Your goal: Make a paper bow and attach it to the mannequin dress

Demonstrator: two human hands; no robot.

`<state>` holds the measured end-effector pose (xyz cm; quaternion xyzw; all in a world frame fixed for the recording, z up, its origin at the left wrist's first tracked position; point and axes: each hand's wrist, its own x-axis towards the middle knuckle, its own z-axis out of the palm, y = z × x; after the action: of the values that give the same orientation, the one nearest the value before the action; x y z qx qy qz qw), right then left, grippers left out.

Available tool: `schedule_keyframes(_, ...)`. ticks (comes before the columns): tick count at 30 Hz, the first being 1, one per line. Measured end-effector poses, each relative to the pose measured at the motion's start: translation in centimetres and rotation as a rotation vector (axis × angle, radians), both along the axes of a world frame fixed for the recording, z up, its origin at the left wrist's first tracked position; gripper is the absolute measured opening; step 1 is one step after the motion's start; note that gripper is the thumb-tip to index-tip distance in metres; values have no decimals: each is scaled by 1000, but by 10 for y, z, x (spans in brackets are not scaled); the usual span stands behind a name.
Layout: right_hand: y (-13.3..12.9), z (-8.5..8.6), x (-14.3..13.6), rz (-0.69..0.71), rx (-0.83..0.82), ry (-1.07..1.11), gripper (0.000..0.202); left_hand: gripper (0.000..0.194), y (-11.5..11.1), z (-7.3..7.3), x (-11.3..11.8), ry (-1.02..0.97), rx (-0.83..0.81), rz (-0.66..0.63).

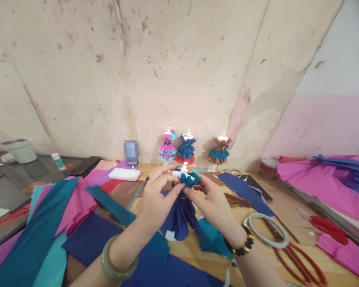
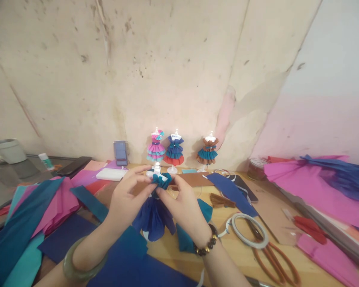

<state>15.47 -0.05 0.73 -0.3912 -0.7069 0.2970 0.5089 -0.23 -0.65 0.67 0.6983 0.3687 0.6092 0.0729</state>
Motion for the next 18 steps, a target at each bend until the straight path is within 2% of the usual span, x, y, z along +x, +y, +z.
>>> schedule_keyframes(4,1,-1,1,-2,5,-6,26,1,0,1,0,24,14,21)
schedule_keyframes(8,1,0,1,11,25,1,26,14,-1,2,-1,42,38,28)
schedule_keyframes(15,-2,2,0,10,37,-27,23,4,-2,2,0,48,60,22)
schedule_keyframes(18,-1,0,1,25,31,-20,24,7,-2,3,0,113,155,69)
